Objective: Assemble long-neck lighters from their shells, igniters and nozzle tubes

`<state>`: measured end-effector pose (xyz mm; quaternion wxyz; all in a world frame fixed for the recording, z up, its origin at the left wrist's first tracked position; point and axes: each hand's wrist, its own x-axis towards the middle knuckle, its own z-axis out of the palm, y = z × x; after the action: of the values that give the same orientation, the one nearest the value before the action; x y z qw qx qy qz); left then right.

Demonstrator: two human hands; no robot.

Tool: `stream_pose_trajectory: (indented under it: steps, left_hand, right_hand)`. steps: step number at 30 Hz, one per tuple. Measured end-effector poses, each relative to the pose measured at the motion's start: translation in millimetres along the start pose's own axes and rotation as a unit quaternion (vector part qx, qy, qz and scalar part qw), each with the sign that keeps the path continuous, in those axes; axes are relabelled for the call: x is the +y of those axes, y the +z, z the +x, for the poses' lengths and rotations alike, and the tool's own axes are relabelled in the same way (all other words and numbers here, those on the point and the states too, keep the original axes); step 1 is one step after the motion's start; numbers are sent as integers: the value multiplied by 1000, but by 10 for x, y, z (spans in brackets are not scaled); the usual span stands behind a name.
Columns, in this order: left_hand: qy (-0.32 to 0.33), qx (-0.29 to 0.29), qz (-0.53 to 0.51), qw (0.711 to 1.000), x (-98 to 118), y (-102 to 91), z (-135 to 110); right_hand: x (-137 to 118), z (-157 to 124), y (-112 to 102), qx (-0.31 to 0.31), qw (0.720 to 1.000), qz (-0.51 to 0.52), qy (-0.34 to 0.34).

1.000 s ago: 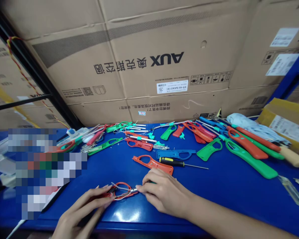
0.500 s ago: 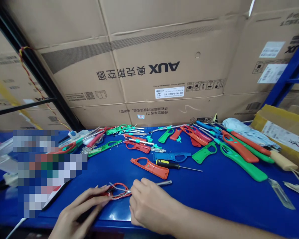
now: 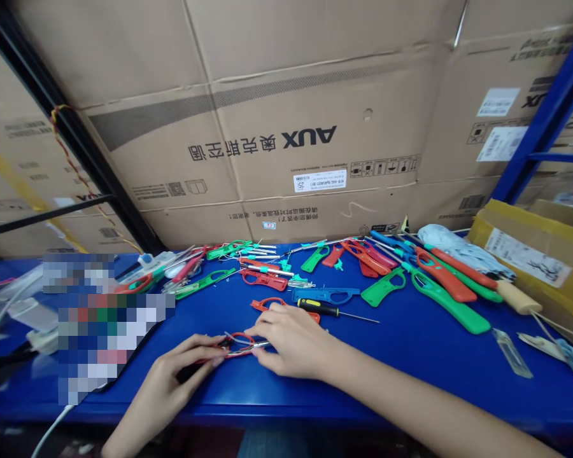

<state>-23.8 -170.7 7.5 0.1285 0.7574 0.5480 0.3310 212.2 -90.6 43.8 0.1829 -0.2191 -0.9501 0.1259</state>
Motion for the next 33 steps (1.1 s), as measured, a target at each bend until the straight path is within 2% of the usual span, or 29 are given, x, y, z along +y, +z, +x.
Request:
stream_pose_trajectory:
  steps: [3,6,12,18,23,33]
  left_hand:
    - [-9,-31,-44,999,68,35,163]
    - [-21,-38,-73,996,106,92,246]
    - [-26,-26,-78,996,125,121,225]
    - [-50,-21,-72,996,180,138,226]
    - [-81,25,-45,995,192,244,237]
    - [-73,9,-71,995,156,194,223]
  right_hand:
    - [77,61,15,-6,999,35,15]
    - [143,82,76,2,998,65,27]
    - [177,61,226,41,994,101,14]
    - [194,83,282,53,992,114,23]
    - [206,68,307,59,992,112,14]
    - [190,3,405,92,993,31,-70]
